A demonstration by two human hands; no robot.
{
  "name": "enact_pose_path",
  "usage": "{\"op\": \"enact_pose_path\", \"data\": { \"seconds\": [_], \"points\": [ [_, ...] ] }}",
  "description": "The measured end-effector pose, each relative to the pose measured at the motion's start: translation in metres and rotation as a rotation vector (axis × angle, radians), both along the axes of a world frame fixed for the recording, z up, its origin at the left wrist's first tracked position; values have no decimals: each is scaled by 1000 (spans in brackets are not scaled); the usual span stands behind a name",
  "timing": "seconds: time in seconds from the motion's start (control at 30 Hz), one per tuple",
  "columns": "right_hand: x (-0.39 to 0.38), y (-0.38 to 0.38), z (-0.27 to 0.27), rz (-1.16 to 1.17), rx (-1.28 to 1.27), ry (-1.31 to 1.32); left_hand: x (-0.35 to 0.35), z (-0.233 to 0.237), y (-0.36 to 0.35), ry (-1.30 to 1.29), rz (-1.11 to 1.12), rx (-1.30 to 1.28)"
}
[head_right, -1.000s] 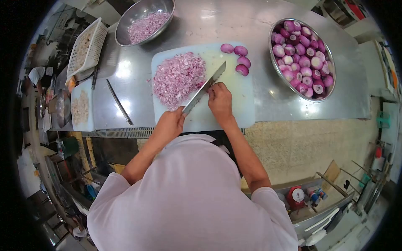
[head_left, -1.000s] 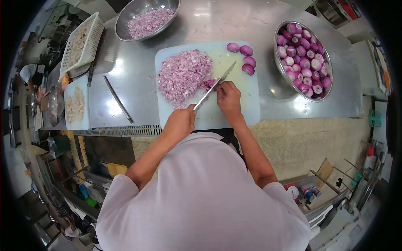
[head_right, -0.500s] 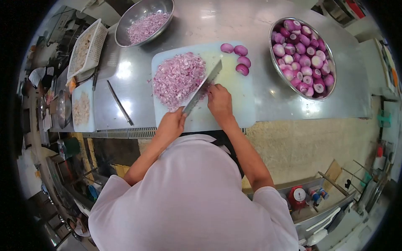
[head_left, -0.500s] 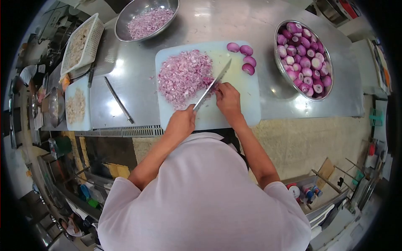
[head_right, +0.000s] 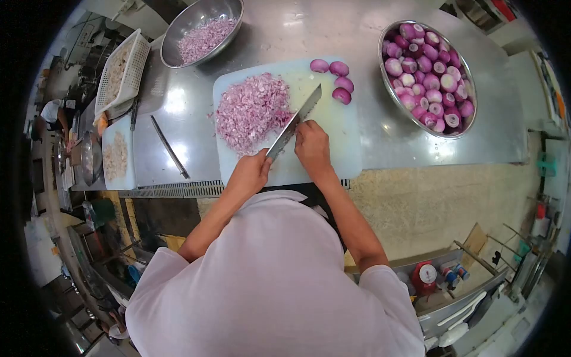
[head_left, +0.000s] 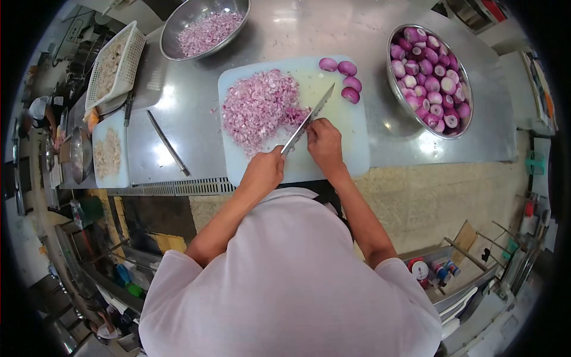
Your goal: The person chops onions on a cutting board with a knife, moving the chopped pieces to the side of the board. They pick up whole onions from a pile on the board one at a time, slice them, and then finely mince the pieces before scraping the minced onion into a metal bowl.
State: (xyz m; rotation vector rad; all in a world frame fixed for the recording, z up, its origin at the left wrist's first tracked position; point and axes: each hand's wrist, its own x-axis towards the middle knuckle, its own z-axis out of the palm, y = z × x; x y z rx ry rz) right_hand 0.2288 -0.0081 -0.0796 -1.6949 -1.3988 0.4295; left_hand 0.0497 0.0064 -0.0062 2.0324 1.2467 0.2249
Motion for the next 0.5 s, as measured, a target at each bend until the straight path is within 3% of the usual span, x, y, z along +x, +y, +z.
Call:
{"op": "enact_pose_path", "data": {
  "seconds": [0.07, 0.17, 0.27, 0.37, 0.5],
  "points": [
    [2, -1, 2, 1, 29, 14, -2, -11, 1, 38, -26, 23],
    [3, -4, 1, -13, -7, -41, 0, 12, -3, -3, -2, 6],
    [4, -3, -3, -11, 15, -10, 4, -13, -3, 36, -28, 3],
    [6, -5, -2, -16, -24, -13, 4, 13, 0, 39, -31, -12],
    [6, -7, -5, -35, 17, 7, 3, -6, -3, 13, -26, 0]
  ]
}}
